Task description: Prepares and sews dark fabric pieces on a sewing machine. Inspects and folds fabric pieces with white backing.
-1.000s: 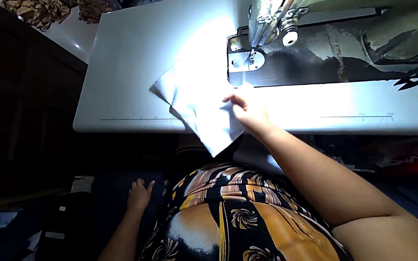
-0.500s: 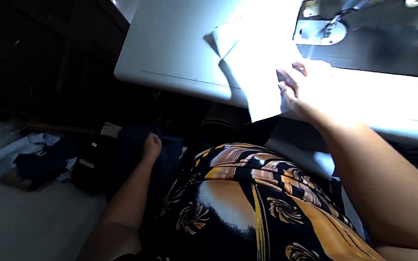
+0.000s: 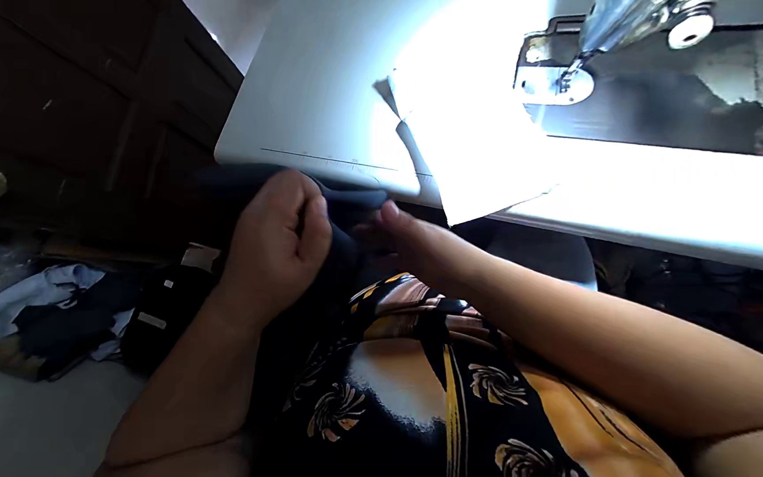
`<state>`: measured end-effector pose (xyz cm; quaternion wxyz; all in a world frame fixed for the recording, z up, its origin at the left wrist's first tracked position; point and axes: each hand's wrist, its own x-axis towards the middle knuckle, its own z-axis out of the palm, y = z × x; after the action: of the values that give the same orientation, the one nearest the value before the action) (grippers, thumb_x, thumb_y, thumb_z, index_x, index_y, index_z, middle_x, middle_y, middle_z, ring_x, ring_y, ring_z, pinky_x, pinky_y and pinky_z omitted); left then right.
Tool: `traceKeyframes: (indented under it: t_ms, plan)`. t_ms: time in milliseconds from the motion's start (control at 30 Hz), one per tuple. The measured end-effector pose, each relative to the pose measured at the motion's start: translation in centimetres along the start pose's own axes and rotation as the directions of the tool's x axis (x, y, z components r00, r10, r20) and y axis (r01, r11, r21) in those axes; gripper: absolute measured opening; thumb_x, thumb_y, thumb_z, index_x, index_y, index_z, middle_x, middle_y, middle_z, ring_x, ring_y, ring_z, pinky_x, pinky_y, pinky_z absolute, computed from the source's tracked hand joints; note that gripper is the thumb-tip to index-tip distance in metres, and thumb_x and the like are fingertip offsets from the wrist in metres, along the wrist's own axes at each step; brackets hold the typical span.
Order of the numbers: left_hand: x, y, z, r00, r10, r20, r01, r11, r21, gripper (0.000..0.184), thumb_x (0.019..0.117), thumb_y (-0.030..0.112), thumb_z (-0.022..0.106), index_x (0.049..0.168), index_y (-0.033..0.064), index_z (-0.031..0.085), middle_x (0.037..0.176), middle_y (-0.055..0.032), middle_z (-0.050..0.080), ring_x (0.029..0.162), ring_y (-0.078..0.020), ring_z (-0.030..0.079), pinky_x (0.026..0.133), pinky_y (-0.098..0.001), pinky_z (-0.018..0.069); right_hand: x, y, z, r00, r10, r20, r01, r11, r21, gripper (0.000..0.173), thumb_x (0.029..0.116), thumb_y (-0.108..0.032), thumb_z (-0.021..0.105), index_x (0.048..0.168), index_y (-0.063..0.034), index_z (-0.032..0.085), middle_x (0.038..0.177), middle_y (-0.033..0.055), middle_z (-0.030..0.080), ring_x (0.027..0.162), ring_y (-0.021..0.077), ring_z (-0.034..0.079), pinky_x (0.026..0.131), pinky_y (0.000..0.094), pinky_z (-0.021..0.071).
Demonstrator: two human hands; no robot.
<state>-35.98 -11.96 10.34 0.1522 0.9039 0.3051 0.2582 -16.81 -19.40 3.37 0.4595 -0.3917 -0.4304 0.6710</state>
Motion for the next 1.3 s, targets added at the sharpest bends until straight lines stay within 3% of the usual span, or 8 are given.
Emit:
traceKeyframes:
  t_ms: [100,233,333,500,700,1033,1200,1300]
  plan:
    - [-0.6,1.4,1.5,0.971,0.172,0.163,-0.173,0.985,-0.012,0.024,0.1001,0.023,0.050,0.085,0.0095,0.063,0.080,-0.0003,0.057,0.070,-0.0071,0.056,0.060,-0.0230,0.0489,0.2,-1.0,0.4,0.980,-0.014,-0.198,0.069,0.959,0.273,0.024,0.1047,-0.019,0.057,0.127,-0.0096,0.055,0.102,0.0049,0.071,0.086,0.0126,0.071,0.077,0.0335,0.0620]
    - [1.4,0.8,0.4,0.925,0.326,0.195,-0.288,0.937,-0.198,0.060,0.1051,0.060,0.039,0.112,0.0087,0.069,0.124,-0.0088,0.066,0.126,-0.0208,0.056,0.108,-0.0439,0.0435,-1.1,-1.0,2.2,0.987,-0.047,0.154,0.110,0.896,-0.431,0.027,0.0958,-0.001,0.062,0.123,0.0044,0.064,0.102,0.0164,0.070,0.092,0.0201,0.068,0.083,0.0401,0.0563]
    - [2.6,-0.7,2.2,0.762,0.425,0.489,-0.091,0.817,-0.569,0.086,0.0941,0.082,0.021,0.114,0.0123,0.067,0.099,0.0050,0.069,0.096,-0.0027,0.065,0.086,-0.0269,0.0569,-2.7,-2.3,2.0,0.854,0.023,0.519,0.380,0.655,-0.653,0.018,0.0982,-0.005,0.060,0.111,0.0045,0.069,0.090,0.0196,0.070,0.085,0.0299,0.068,0.076,0.0483,0.0533]
    - [3.1,-1.0,3.9,0.576,0.522,0.630,-0.008,0.773,-0.634,0.059,0.0896,0.062,0.067,0.115,0.0084,0.068,0.097,0.0059,0.070,0.090,0.0055,0.064,0.077,-0.0151,0.0553,-9.6,-5.9,-4.9,0.928,-0.087,0.362,0.364,0.417,-0.833,0.014,0.0957,-0.010,0.058,0.103,-0.0071,0.070,0.073,0.0027,0.065,0.067,0.0114,0.064,0.058,0.0303,0.0519]
    - [4.1,-2.8,7.3,0.618,0.310,0.723,-0.191,0.951,-0.244,0.014,0.0893,0.025,0.075,0.080,0.0141,0.075,0.082,0.0051,0.066,0.080,-0.0056,0.063,0.070,-0.0279,0.0542,-19.0,-9.7,-12.4,0.936,-0.334,0.111,0.224,0.321,-0.920,0.033,0.0960,-0.017,0.054,0.125,-0.0233,0.070,0.096,-0.0135,0.073,0.083,-0.0046,0.068,0.072,0.0158,0.0592]
    - [17.5,-14.2,-4.3,0.958,0.266,-0.111,-0.284,0.933,-0.219,0.027,0.1028,0.037,0.060,0.118,0.0168,0.067,0.113,0.0066,0.067,0.106,-0.0042,0.064,0.095,-0.0294,0.0531,-12.0,0.1,-11.4,0.925,-0.281,-0.256,0.152,0.891,-0.428,0.007,0.0941,-0.024,0.071,0.093,-0.0169,0.071,0.083,-0.0132,0.070,0.078,-0.0059,0.065,0.072,0.0170,0.0566]
    - [28.1,-4.6,10.5,0.958,-0.184,0.222,0.125,0.959,0.253,0.042,0.1082,0.025,0.046,0.136,-0.0050,0.054,0.131,-0.0344,0.059,0.126,-0.0520,0.056,0.104,-0.0720,0.0402,-9.1,2.2,-12.2,0.820,-0.145,-0.554,-0.192,0.842,-0.505,0.021,0.0929,-0.028,0.071,0.107,-0.0125,0.073,0.088,-0.0042,0.074,0.083,0.0022,0.070,0.078,0.0283,0.0600]
    - [26.1,-5.6,19.1,0.937,-0.163,0.310,0.064,0.950,0.307,0.038,0.1090,0.022,0.044,0.135,-0.0001,0.059,0.139,-0.0259,0.056,0.133,-0.0482,0.050,0.104,-0.0695,0.0400,-12.3,1.7,-13.6,0.827,0.178,-0.534,-0.539,0.524,-0.659,0.038,0.0999,-0.037,0.063,0.114,-0.0020,0.068,0.099,0.0165,0.071,0.099,0.0308,0.069,0.088,0.0548,0.0531]
